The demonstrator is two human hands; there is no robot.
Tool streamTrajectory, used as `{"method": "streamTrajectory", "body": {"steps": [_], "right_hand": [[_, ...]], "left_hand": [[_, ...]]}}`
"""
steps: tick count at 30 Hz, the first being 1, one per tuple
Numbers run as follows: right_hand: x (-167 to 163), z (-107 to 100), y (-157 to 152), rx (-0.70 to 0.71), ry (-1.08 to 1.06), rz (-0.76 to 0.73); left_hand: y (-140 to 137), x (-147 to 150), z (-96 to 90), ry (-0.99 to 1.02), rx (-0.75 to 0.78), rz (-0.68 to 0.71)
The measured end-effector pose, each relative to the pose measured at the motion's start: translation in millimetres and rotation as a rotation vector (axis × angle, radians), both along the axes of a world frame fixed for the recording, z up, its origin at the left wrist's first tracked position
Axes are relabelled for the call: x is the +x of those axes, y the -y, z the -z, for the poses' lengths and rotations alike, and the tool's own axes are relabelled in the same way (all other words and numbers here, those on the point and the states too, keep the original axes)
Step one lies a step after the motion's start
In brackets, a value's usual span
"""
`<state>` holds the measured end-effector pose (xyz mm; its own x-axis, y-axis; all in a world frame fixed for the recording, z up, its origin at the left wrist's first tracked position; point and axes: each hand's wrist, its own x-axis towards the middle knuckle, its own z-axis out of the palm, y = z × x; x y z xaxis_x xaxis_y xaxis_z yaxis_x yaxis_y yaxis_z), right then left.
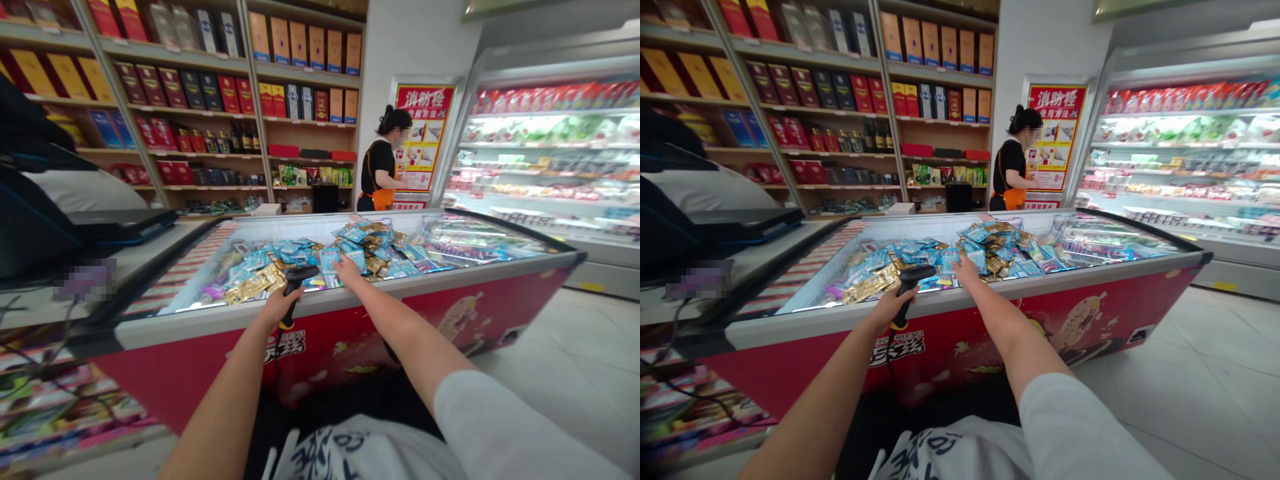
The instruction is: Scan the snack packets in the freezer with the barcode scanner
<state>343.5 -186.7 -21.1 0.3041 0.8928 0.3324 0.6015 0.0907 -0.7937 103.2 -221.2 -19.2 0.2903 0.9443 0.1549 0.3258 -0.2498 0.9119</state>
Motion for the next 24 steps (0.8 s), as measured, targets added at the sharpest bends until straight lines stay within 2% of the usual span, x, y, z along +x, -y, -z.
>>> {"method": "streamTrajectory", "body": {"steps": [3, 10, 17, 24], "right_hand": [[-13, 3, 4, -0.016, -0.136, -0.080], [-13, 4, 7, -0.030, -0.336, -0.048], [-13, 4, 6, -0.032, -0.377, -0.051], [-15, 3, 7, -0.042, -0.333, -0.036]], "left_hand": [[2, 0, -3.0, -0.016, -0.026, 0.018], [6, -1, -9.3, -0.021, -0.082, 0.023], [8, -3, -12.7, 0.015, -0.111, 0.091], [7, -4, -10.5, 0.014, -0.115, 0.089]]}}
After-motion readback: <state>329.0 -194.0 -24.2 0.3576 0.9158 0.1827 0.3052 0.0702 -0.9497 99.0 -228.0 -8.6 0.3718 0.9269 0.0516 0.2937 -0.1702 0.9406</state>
